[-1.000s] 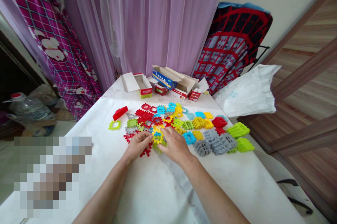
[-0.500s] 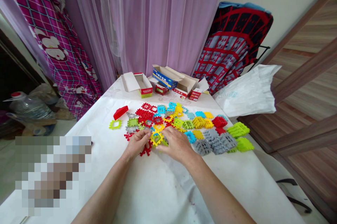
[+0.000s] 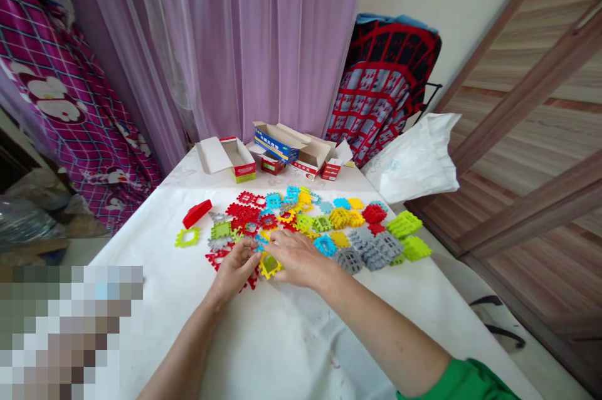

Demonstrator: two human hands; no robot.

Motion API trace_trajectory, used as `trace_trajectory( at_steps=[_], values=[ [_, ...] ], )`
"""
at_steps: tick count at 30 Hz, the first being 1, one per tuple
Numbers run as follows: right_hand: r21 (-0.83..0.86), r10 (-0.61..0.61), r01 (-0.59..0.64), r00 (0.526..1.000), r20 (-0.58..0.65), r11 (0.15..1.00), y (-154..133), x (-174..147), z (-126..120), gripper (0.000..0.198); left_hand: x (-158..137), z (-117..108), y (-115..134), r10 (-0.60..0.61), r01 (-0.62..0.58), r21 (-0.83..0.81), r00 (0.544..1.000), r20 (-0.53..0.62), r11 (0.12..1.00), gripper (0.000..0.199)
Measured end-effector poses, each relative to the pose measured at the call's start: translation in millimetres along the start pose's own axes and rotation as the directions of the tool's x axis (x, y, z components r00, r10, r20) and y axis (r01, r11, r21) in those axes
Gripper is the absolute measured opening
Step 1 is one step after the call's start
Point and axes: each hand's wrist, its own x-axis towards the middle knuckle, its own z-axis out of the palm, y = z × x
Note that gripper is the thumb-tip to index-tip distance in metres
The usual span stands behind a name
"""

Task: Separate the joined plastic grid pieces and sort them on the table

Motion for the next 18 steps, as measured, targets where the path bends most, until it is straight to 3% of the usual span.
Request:
trace_trajectory(
  at_steps=[5, 8, 12, 15, 18],
  values=[
    [-0.023, 0.034, -0.034, 0.999, -0.001, 0.999, 27, -6, -21, 0.042, -4, -3, 4, -0.015, 0.016, 0.017, 0.999, -0.044, 1.0, 0.048],
    [-0.113, 0.192, -0.194, 0.981, -0.027, 0.974, 77, -21, -54, 0.052, -5, -4, 6, -0.028, 0.027, -0.009, 0.994, -0.108, 1.0, 0.053],
    [-0.327, 0.456, -0.433, 0.89, -0.007, 0.84, 159, -47, -88, 0.056, -4, -5, 7, -0.033, 0.024, -0.048, 0.982, -0.187, 0.999, 0.057],
    [-0.438, 0.533, -0.448, 0.842, 0.086, 0.779, 203, -59, -87, 0.056, -3, -8, 6, -0.048, 0.031, -0.088, 0.979, -0.198, 0.996, 0.058],
    [-0.458, 0.564, -0.445, 0.81, 0.161, 0.769, 223, -62, -73, 0.061, -3, -11, 7, -0.079, 0.042, -0.165, 0.972, -0.22, 0.985, 0.057]
  ],
)
